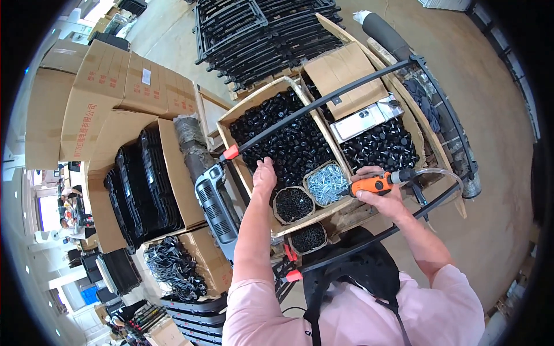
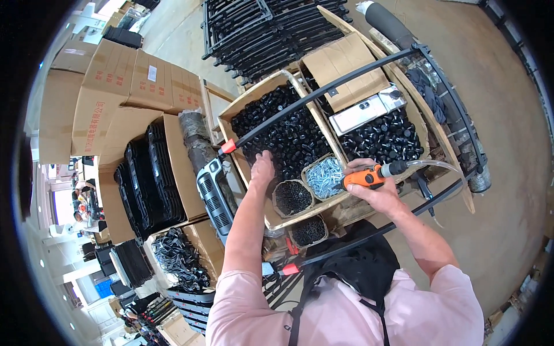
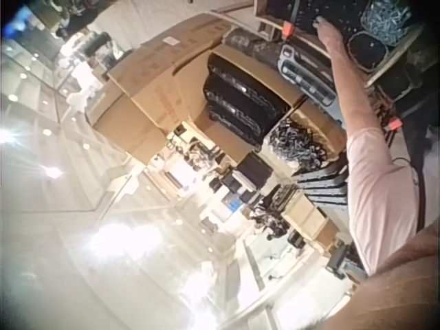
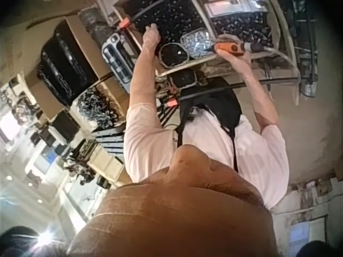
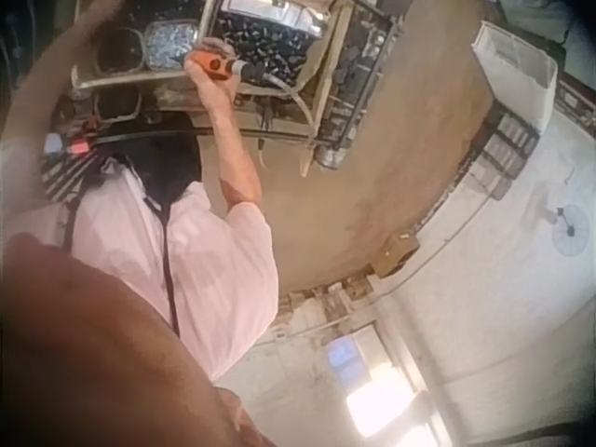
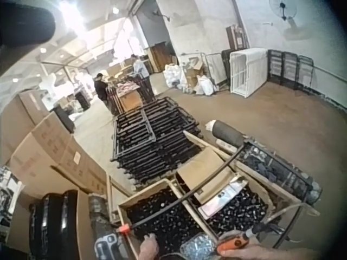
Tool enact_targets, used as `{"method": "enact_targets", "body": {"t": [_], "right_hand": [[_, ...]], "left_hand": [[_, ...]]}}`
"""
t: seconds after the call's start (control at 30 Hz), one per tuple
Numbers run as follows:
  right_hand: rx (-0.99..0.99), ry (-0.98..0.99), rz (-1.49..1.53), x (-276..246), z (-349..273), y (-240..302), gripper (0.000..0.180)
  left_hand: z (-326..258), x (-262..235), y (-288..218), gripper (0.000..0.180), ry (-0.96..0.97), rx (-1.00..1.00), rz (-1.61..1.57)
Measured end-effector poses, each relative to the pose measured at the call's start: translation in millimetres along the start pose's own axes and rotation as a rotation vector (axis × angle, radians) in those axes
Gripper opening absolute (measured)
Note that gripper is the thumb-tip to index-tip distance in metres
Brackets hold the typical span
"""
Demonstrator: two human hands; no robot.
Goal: Assembling a vehicle running board by attaching plastic components using an electric screwdriver and screws.
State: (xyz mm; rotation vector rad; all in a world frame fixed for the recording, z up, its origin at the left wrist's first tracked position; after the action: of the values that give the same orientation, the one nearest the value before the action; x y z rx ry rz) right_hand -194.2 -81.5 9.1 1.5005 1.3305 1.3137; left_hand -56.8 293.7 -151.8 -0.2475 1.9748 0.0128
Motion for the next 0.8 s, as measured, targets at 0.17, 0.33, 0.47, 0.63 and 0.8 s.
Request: {"method": "enact_targets", "body": {"t": [0.17,0.33,0.47,0.63,0.8], "right_hand": [[0.002,-0.027,0.034,18,22,-20,0.055],[-0.042,-0.099,0.158,54,70,-85,0.056],[-0.03,-0.177,0.189,73,115,-128,0.055],[0.155,-0.117,-0.498,73,158,-164,0.043],[0.084,0.657,-1.331,80,108,-133,0.023]], "left_hand": [[-5,-3,11,0.028,-0.23,0.004,-0.261],[-46,-22,10,0.03,0.065,-0.27,-1.319],[-129,-25,-10,0.031,0.307,-0.189,-1.904],[-223,-2,-6,0.028,0.395,-0.246,-2.167],[-279,16,4,0.026,0.374,-0.305,-2.241]]}}
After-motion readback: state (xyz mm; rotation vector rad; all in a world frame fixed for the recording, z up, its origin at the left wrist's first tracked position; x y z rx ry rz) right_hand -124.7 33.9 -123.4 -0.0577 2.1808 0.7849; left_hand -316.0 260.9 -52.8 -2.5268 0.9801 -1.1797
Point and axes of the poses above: each hand's wrist, its own z-axis towards the middle knuckle, its own x-axis out of the palm, y = z × x, the point moved 1 cm from there along z, towards the middle knuckle, and after that the axes turned 6 degrees about -x, right-handed, at the moved point
